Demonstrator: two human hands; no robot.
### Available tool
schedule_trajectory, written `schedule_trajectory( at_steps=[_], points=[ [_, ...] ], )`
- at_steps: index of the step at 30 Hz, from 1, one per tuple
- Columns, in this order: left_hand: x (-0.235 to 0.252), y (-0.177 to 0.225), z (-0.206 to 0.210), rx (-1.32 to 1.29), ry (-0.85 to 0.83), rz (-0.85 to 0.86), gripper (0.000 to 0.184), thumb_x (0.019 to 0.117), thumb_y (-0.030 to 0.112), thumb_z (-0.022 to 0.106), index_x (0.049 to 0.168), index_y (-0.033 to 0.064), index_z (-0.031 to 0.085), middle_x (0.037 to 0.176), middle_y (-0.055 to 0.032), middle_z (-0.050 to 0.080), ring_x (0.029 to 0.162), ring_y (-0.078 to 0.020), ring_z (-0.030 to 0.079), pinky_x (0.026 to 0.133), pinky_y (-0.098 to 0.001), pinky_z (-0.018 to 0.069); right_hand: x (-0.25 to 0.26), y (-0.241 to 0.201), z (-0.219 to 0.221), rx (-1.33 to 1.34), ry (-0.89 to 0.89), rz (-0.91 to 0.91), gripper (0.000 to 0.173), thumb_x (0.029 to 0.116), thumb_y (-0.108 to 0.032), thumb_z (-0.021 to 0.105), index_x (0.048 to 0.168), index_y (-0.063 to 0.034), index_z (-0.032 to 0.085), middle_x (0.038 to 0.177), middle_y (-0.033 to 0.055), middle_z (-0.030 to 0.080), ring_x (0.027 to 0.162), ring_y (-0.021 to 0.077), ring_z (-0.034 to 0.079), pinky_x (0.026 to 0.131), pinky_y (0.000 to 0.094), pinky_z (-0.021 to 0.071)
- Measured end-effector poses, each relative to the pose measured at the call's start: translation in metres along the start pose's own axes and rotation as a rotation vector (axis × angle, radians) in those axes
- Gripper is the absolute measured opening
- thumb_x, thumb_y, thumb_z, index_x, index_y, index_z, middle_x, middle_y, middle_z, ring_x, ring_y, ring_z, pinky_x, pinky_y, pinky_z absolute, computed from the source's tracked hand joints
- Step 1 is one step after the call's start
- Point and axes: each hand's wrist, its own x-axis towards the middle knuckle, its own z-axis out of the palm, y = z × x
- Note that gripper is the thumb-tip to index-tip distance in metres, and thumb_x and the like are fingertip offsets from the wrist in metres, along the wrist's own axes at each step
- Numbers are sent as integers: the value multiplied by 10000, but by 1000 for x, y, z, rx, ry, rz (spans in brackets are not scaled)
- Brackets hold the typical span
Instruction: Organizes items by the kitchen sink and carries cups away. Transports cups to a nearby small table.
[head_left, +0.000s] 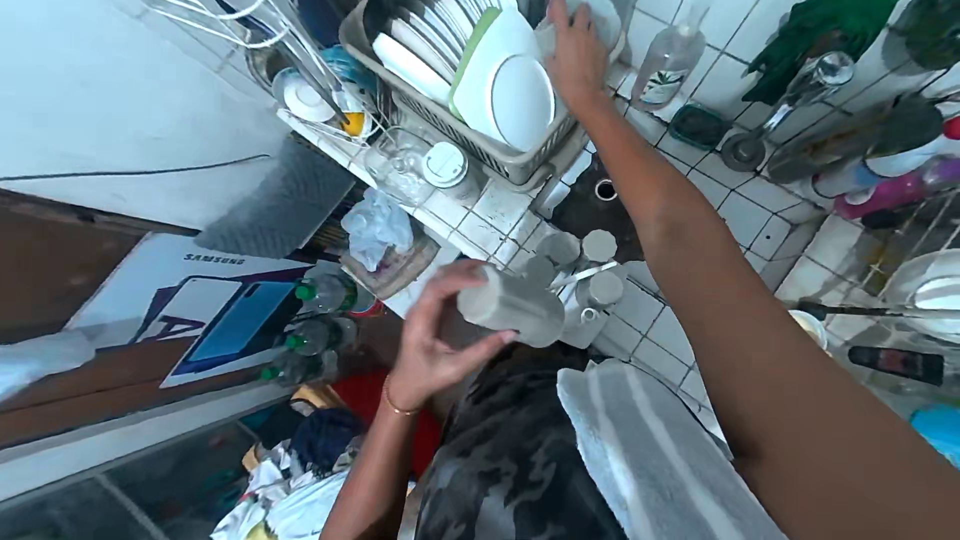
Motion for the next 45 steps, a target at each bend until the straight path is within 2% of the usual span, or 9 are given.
schedule_trajectory(
  at_steps=[5, 11, 17, 21, 26, 31, 36, 41, 45],
  points=[
    [-13, -26, 34, 138, -183, 25, 510, 858, 276, 849, 1279, 96, 624, 1351, -133, 623, 1266, -248, 594, 1053, -441, 529, -42, 0, -47, 252, 283, -114, 447, 976, -371, 654, 1186, 22, 689, 1146, 219, 701, 1106, 364, 673, 978, 514, 523],
    [-6, -48, 48, 284, -375, 53, 491, 889, 316, 806, 1299, 99, 647, 1351, -134, 618, 1246, -257, 593, 1049, -434, 522, -188, 24, -123, 778, 484, -429, 526, 915, -139, 748, 1283, 124, 480, 1192, 211, 608, 1038, 228, 677, 860, 385, 622],
    [48, -54, 15, 365, -267, -48, 570, 887, 419, 768, 1319, 63, 658, 1435, -165, 571, 1336, -329, 521, 1107, -517, 439, -357, 82, -133, 837, 423, -230, 561, 865, -360, 801, 1329, -252, 504, 1368, -82, 566, 1236, 109, 588, 992, 338, 555],
    [159, -77, -44, 614, 38, -4, 656, 945, 435, 700, 1383, -32, 555, 1385, -313, 546, 1327, -459, 493, 1120, -596, 395, -422, 82, -107, 814, 430, -81, 564, 825, -380, 838, 1287, -298, 525, 1338, -104, 594, 1181, 74, 613, 931, 297, 572],
    [292, -120, -96, 851, 229, -154, 728, 878, 294, 698, 1483, -26, 451, 1490, -352, 434, 1399, -531, 396, 1130, -666, 329, -455, 60, -91, 744, 523, -23, 523, 841, -303, 832, 1270, -250, 537, 1316, -72, 606, 1172, 63, 614, 946, 268, 561],
    [343, -139, -102, 995, 106, -361, 721, 896, 237, 667, 1502, -56, 406, 1518, -383, 387, 1414, -596, 339, 1095, -794, 251, -476, 38, -84, 593, 680, 84, 510, 838, -308, 837, 1250, -247, 543, 1308, -56, 602, 1205, 68, 593, 968, 275, 545],
    [355, -151, -105, 1170, -9, -396, 680, 916, 180, 655, 1477, -93, 387, 1450, -398, 453, 1296, -599, 485, 983, -766, 406, -496, 6, -72, 489, 830, 253, 547, 815, -305, 848, 1242, -232, 513, 1341, -41, 577, 1220, 91, 586, 969, 316, 551],
    [351, -116, -127, 1115, -56, -207, 583, 924, 118, 606, 1433, -104, 426, 1352, -458, 490, 1257, -668, 469, 965, -821, 367, -486, -31, -50, 479, 942, 300, 542, 809, -234, 846, 1235, -203, 512, 1310, -14, 574, 1191, 115, 600, 950, 321, 566],
    [336, -97, -144, 1005, -119, 272, 510, 931, 47, 559, 1433, -1, 490, 1387, -360, 529, 1304, -596, 474, 1052, -769, 332, -471, -54, -38, 368, 873, 309, 524, 826, -243, 837, 1226, -127, 520, 1292, 65, 572, 1211, 148, 588, 971, 335, 552]
  ],
)
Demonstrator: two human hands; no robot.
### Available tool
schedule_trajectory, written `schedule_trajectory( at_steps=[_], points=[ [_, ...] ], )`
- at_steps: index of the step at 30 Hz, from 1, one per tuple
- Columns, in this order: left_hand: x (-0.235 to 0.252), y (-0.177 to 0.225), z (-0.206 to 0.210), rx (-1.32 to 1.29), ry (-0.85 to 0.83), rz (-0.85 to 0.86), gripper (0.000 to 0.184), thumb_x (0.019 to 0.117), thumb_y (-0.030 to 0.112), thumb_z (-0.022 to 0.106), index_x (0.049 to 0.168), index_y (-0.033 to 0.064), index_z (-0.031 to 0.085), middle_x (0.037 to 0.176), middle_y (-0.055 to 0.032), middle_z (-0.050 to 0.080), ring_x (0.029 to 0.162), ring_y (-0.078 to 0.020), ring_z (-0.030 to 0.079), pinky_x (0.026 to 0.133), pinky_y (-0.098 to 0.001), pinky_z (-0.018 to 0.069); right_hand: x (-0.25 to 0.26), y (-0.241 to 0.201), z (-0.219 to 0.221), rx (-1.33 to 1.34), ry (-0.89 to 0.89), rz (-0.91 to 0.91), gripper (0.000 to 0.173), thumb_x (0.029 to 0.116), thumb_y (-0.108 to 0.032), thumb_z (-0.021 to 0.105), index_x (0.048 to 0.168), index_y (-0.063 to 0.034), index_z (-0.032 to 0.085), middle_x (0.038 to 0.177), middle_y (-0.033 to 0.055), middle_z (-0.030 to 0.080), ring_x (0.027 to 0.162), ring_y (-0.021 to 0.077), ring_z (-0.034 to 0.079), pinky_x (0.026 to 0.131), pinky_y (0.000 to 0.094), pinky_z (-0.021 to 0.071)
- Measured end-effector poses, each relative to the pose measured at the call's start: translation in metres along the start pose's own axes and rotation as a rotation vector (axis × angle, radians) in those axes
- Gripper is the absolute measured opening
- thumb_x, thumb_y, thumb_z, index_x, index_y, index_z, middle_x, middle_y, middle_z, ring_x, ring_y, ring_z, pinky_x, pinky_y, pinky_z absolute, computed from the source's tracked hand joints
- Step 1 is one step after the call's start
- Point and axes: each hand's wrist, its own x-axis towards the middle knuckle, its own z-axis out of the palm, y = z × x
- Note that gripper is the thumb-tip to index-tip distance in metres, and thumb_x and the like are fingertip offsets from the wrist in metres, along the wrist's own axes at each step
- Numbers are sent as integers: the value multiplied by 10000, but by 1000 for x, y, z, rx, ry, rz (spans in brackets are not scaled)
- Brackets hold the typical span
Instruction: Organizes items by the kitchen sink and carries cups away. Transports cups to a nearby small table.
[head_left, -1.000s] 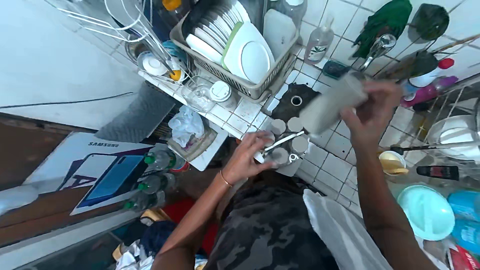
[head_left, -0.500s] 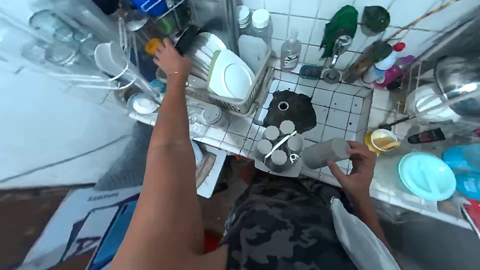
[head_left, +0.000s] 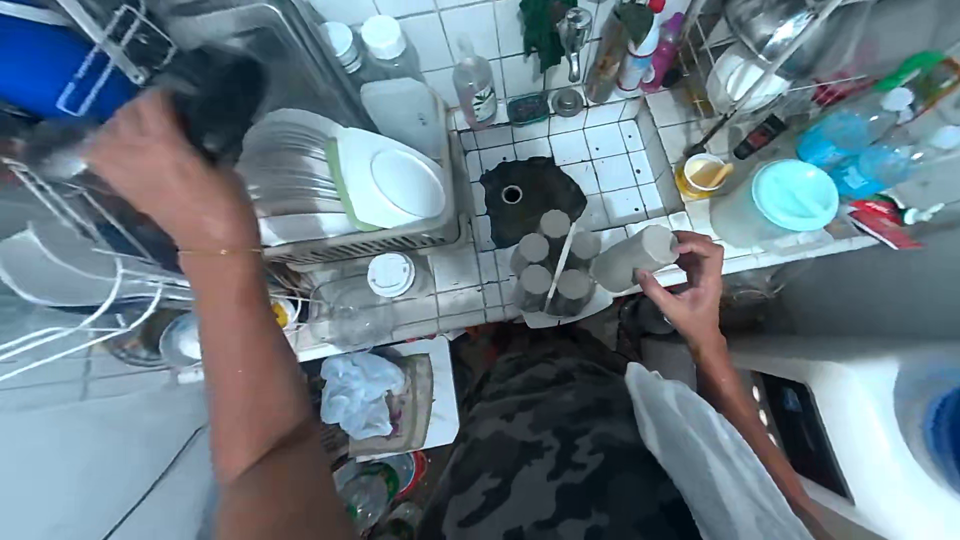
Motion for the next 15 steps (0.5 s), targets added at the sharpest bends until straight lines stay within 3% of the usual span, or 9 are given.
schedule_trajectory(
  at_steps=[3, 6, 10, 15],
  points=[
    [-8, 8, 7, -106, 22, 415, 545, 938, -74, 483, 1468, 53, 502, 1493, -285, 500, 1433, -538, 375, 1183, -717, 194, -8, -8, 14, -130, -66, 10, 523, 844, -258, 818, 1207, -4, 540, 1292, 184, 565, 1168, 206, 606, 954, 357, 550],
    [-10, 24, 35, -184, -89, 670, 473, 978, -78, 487, 1429, 48, 557, 1483, -276, 517, 1439, -535, 371, 1183, -737, 182, -17, -15, 24, -248, -129, 33, 514, 873, -247, 798, 1217, 55, 565, 1311, 252, 566, 1172, 281, 627, 980, 412, 557],
    [-5, 43, 53, -153, -367, 771, 467, 1001, -102, 448, 1437, 21, 560, 1518, -257, 490, 1491, -491, 310, 1210, -700, 139, -30, -35, 29, -412, -171, 99, 473, 912, -307, 749, 1242, 11, 631, 1455, 254, 496, 1333, 341, 533, 1060, 473, 499],
    [7, 46, 49, -111, -404, 827, 488, 1002, -124, 418, 1457, 10, 534, 1543, -272, 451, 1506, -502, 266, 1213, -696, 112, -59, -59, 20, -463, -23, 155, 425, 947, -300, 710, 1227, 15, 655, 1425, 239, 532, 1312, 310, 553, 1054, 437, 503]
  ],
)
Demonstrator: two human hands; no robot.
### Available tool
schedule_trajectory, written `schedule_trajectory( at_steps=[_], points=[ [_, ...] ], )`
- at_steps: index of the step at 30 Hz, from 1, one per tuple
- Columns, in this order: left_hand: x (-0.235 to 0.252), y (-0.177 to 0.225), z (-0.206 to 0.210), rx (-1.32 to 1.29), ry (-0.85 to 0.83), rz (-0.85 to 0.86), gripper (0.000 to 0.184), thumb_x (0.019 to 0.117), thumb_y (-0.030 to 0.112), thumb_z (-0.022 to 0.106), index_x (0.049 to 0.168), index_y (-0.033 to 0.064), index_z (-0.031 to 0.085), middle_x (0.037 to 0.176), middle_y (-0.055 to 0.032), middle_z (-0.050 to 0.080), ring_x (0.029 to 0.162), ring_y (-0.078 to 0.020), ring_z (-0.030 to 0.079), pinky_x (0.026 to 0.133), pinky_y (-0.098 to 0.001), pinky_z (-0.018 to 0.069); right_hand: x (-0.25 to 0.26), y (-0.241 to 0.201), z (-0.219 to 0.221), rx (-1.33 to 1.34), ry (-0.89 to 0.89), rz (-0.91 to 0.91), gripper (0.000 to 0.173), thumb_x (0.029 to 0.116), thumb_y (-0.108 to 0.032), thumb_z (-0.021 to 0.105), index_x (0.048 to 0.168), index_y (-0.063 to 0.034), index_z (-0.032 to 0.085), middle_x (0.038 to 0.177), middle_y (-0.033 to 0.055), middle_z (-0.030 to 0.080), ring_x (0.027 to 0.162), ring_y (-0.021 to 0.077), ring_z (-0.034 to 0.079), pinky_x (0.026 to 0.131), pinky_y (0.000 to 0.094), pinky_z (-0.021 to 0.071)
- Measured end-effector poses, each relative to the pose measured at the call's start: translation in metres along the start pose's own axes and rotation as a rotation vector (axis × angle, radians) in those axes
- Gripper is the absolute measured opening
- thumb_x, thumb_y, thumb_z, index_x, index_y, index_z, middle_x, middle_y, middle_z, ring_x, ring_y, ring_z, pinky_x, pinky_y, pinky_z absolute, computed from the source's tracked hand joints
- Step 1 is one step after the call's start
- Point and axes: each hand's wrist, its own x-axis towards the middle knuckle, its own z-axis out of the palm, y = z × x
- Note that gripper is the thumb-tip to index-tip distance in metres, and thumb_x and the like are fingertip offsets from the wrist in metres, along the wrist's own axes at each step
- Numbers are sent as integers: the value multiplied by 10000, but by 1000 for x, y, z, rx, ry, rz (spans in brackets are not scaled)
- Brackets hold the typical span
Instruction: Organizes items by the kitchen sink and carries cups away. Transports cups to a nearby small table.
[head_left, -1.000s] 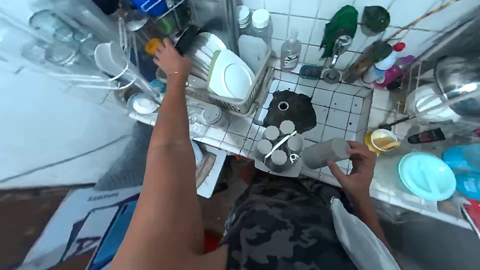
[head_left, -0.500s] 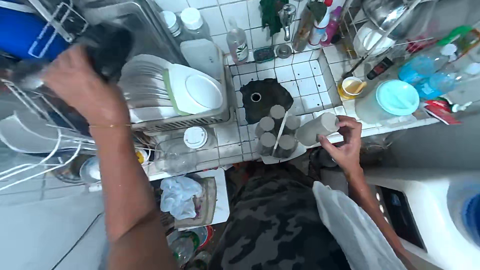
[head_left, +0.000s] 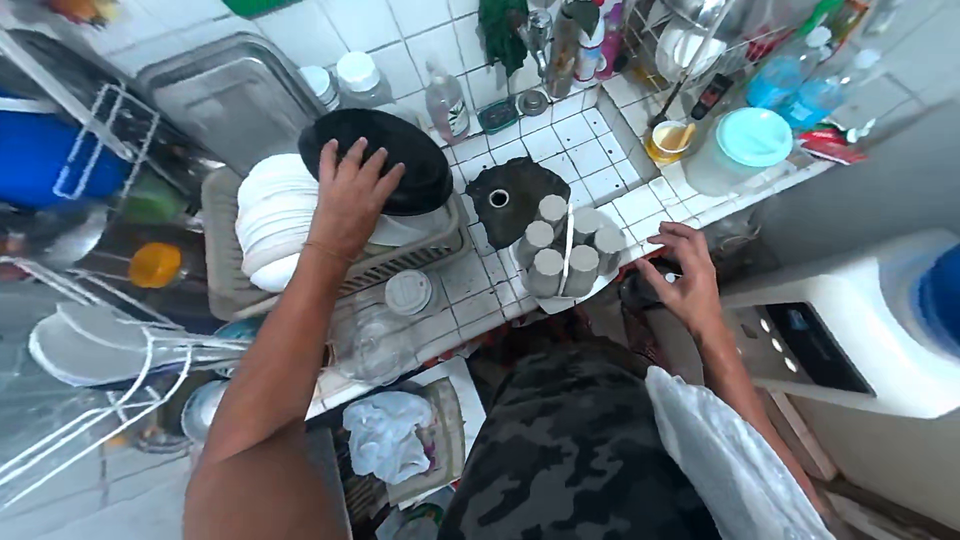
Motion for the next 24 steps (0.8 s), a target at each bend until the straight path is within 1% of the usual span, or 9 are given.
schedule_trajectory(
  at_steps=[4, 10, 13, 16, 17, 19, 21, 22, 24],
  points=[
    [-5, -10, -14, 17, 2, -38, 472, 991, -143, 440, 1426, -6, 562, 1522, -284, 471, 1497, -520, 271, 1217, -696, 106, -25, 4, -19, -55, 93, 78, 366, 958, -279, 699, 1212, -16, 686, 1382, 207, 578, 1300, 283, 567, 1071, 424, 496],
    [-3, 1, -10, 43, -206, -57, 467, 964, -163, 498, 1406, -31, 574, 1532, -310, 440, 1503, -536, 234, 1207, -723, 91, -57, 12, -19, -63, 132, 142, 324, 959, -270, 689, 1136, 0, 711, 1350, 219, 595, 1284, 296, 574, 1066, 437, 493],
    [2, 21, -5, 16, -275, -162, 671, 894, -185, 596, 1515, 46, 488, 1627, -306, 280, 1539, -534, 89, 1147, -814, 14, -67, 8, -21, -62, 127, 151, 308, 971, -257, 673, 1133, 1, 718, 1336, 213, 602, 1260, 288, 592, 1045, 431, 510],
    [3, 41, -8, -57, -294, -188, 875, 819, -89, 749, 1589, 52, 358, 1635, -369, 160, 1503, -621, 5, 1068, -894, 46, -79, 10, -31, -76, 158, 171, 296, 978, -248, 672, 1128, 0, 726, 1336, 204, 611, 1244, 270, 607, 1036, 411, 519],
    [2, 49, -5, -144, -215, -123, 791, 829, -51, 762, 1544, 28, 433, 1604, -376, 245, 1499, -616, 88, 1085, -876, 101, -85, 11, -35, -79, 172, 187, 291, 979, -247, 673, 1127, -3, 727, 1337, 200, 612, 1245, 264, 606, 1037, 406, 520],
    [3, 82, 7, -348, -82, -4, 532, 973, 89, 680, 1479, 46, 520, 1496, -264, 493, 1412, -503, 409, 1108, -724, 335, -101, 16, -43, -82, 201, 215, 272, 983, -230, 665, 1128, -8, 727, 1338, 190, 614, 1247, 254, 603, 1036, 399, 521],
    [13, 133, 25, -551, -60, -24, 445, 1077, 264, 543, 1465, 50, 500, 1287, -223, 647, 1169, -418, 634, 991, -619, 500, -118, 21, -52, -86, 234, 230, 248, 982, -211, 662, 1116, -14, 730, 1319, 179, 624, 1229, 242, 615, 1028, 392, 534],
    [18, 157, 39, -610, -64, -58, 474, 1086, 343, 511, 1449, 39, 498, 1184, -233, 676, 1053, -412, 674, 920, -617, 533, -128, 22, -58, -87, 249, 245, 239, 981, -207, 664, 1115, -21, 733, 1309, 172, 628, 1220, 237, 619, 1022, 392, 537],
    [28, 197, 69, -684, -92, -136, 567, 1073, 447, 501, 1451, 25, 488, 1137, -257, 681, 997, -431, 681, 891, -641, 534, -149, 25, -72, -93, 277, 288, 230, 984, -205, 662, 1115, -31, 736, 1297, 166, 637, 1216, 235, 620, 1022, 396, 536]
  ],
)
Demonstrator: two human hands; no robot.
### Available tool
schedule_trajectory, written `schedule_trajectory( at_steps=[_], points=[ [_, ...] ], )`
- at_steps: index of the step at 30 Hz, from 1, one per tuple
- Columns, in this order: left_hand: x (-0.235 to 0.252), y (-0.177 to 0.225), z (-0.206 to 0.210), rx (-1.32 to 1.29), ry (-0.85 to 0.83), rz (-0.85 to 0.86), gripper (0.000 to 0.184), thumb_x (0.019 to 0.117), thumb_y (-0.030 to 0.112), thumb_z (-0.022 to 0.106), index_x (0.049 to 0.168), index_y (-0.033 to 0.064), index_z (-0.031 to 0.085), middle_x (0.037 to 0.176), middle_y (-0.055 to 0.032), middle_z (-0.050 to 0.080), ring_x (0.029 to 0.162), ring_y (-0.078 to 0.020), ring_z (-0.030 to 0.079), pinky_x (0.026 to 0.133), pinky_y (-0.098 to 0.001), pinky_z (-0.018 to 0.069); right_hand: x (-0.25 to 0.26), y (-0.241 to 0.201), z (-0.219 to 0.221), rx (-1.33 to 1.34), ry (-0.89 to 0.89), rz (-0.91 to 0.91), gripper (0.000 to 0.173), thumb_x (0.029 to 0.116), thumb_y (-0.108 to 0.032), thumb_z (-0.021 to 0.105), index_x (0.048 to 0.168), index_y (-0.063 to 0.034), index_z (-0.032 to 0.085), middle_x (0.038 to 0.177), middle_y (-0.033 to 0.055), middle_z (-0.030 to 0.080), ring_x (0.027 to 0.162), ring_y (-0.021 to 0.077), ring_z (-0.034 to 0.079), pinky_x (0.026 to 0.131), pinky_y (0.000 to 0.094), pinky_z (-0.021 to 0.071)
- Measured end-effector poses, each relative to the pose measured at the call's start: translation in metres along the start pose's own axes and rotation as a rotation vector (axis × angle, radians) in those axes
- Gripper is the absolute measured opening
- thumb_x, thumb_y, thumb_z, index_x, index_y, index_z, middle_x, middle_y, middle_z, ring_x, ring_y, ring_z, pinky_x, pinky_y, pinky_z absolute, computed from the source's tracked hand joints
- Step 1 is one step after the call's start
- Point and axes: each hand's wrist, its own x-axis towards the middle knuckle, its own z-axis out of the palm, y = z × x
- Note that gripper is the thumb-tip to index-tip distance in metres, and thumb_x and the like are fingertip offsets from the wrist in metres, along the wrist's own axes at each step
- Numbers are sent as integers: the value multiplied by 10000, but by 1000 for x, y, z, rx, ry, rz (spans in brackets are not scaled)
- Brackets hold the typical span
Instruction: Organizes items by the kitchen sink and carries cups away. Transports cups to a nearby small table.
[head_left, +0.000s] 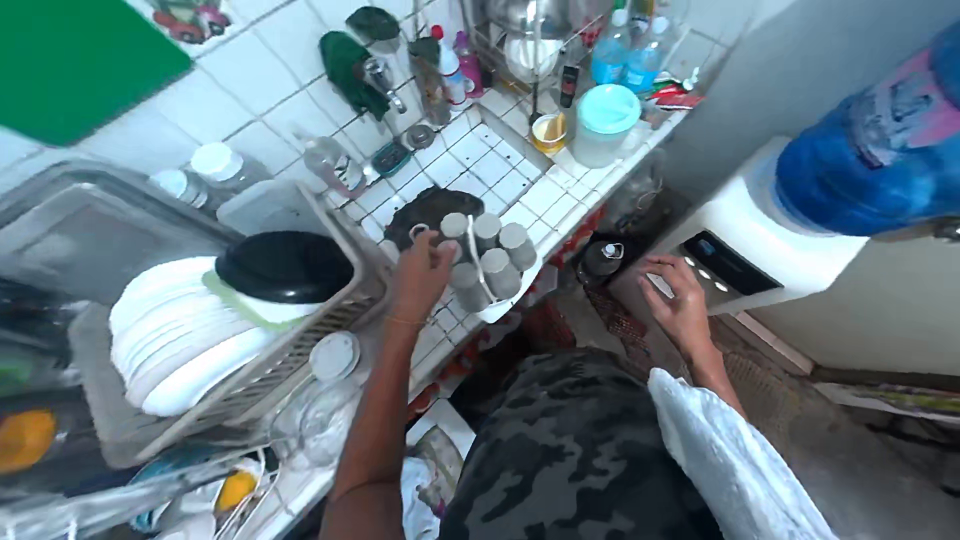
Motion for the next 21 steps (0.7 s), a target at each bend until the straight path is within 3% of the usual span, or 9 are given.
schedule_trajectory(
  at_steps=[3, 6, 9, 11, 13, 16, 18, 21],
  points=[
    [14, 15, 52, -24, 83, -59, 533, 1065, 455, 502, 1385, 33, 558, 1086, -250, 694, 973, -428, 683, 883, -653, 523, -29, 18, -37, -36, 66, 81, 217, 991, -202, 652, 1103, -39, 740, 1275, 149, 654, 1204, 224, 630, 1022, 393, 538],
    [22, 27, 88, 8, 235, -89, 481, 1078, 370, 483, 1288, -36, 631, 1071, -282, 697, 1017, -451, 676, 940, -650, 497, -69, 43, -76, -54, 176, 192, 219, 994, -205, 639, 1080, -29, 737, 1219, 145, 683, 1129, 224, 668, 981, 396, 563],
    [18, 32, 95, 10, 380, -176, 506, 1071, 417, 474, 1271, -17, 641, 1013, -242, 709, 981, -417, 679, 931, -633, 485, -77, 60, -76, 95, 169, 383, 274, 990, -258, 666, 1116, -20, 716, 1134, 136, 698, 1014, 193, 688, 903, 378, 582],
    [15, 36, 94, -11, 440, -197, 539, 1061, 450, 491, 1330, -1, 611, 1042, -228, 711, 1002, -407, 675, 950, -636, 473, -60, 70, -57, 206, -37, 430, 318, 1000, -250, 659, 1199, -4, 684, 1150, 144, 706, 1022, 188, 696, 927, 373, 578],
    [2, 35, 90, -52, 513, -204, 576, 1047, 457, 513, 1400, 3, 559, 1175, -237, 683, 1114, -397, 646, 1021, -603, 458, -42, 78, -19, 328, -281, 411, 333, 1014, -227, 635, 1262, -6, 654, 1187, 133, 707, 1064, 178, 695, 978, 365, 564],
    [-26, 31, 88, -249, 676, -131, 560, 1059, 302, 551, 1424, -115, 467, 1307, -322, 584, 1178, -362, 607, 1046, -428, 494, -21, 57, 43, 541, -545, 452, 371, 1046, -196, 580, 1363, -5, 596, 1276, 165, 674, 1108, 205, 687, 991, 377, 559],
    [-47, 31, 97, -361, 726, -106, 537, 1073, 214, 527, 1437, -160, 401, 1352, -354, 540, 1208, -341, 590, 1057, -362, 483, -5, 34, 70, 687, -622, 590, 384, 1074, -179, 535, 1413, 4, 540, 1302, 201, 633, 1073, 244, 675, 941, 410, 560],
    [-72, 10, 106, -315, 786, -75, 515, 1058, 160, 545, 1374, -225, 418, 1219, -391, 567, 1074, -334, 599, 985, -357, 494, 16, 20, 123, 882, -606, 820, 452, 1100, -281, 479, 1480, -37, 455, 1272, 212, 636, 1046, 275, 676, 911, 431, 556]
  ],
)
